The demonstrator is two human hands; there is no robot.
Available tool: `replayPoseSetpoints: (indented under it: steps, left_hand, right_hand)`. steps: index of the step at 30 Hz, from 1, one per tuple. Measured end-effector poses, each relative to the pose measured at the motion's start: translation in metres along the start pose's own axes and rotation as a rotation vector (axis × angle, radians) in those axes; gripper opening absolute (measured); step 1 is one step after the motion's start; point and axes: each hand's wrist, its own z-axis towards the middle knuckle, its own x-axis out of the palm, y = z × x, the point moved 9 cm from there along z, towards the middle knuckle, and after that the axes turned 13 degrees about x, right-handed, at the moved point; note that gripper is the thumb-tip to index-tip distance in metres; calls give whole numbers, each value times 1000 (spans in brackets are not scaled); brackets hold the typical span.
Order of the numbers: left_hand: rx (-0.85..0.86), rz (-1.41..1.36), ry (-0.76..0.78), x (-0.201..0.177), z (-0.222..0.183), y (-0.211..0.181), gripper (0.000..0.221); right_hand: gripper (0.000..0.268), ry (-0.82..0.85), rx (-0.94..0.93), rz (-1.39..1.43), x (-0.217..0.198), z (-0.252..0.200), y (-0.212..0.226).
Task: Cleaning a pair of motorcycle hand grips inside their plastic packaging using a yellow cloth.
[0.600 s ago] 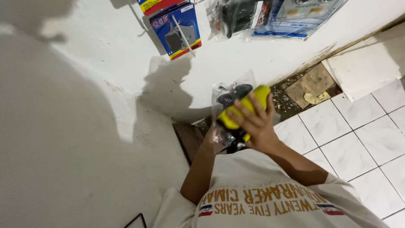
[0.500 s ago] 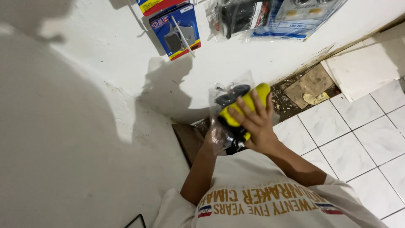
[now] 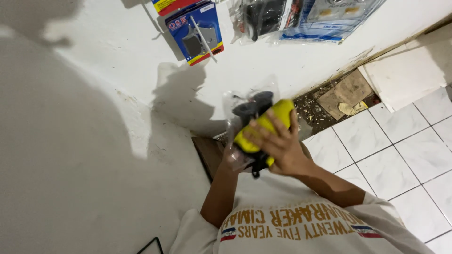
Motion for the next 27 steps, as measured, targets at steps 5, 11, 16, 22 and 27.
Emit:
replayPoseSetpoints:
  steps: [5,11,16,22,27]
  left_hand:
    - [-79,-241,-213,-29,7,-1,79]
    - [-52,-250,-187,-21,-4,-2,76]
    - [-147,-72,-498,-61,-18,8,82]
    - [284,-186,-177,-49,-9,-11,72]
    - [241,-174,-48,-14,-4,-21,64]
  right_hand:
    - [59,96,-195,116,-16,-3,37]
    - [60,63,-78,7,-8,0,16]
    - [97,-11,-5,78,-23,9,-3]
    - [84,-97,212,414,-8,-5,-38]
    - [97,400,1099,1380,94,-54,-110]
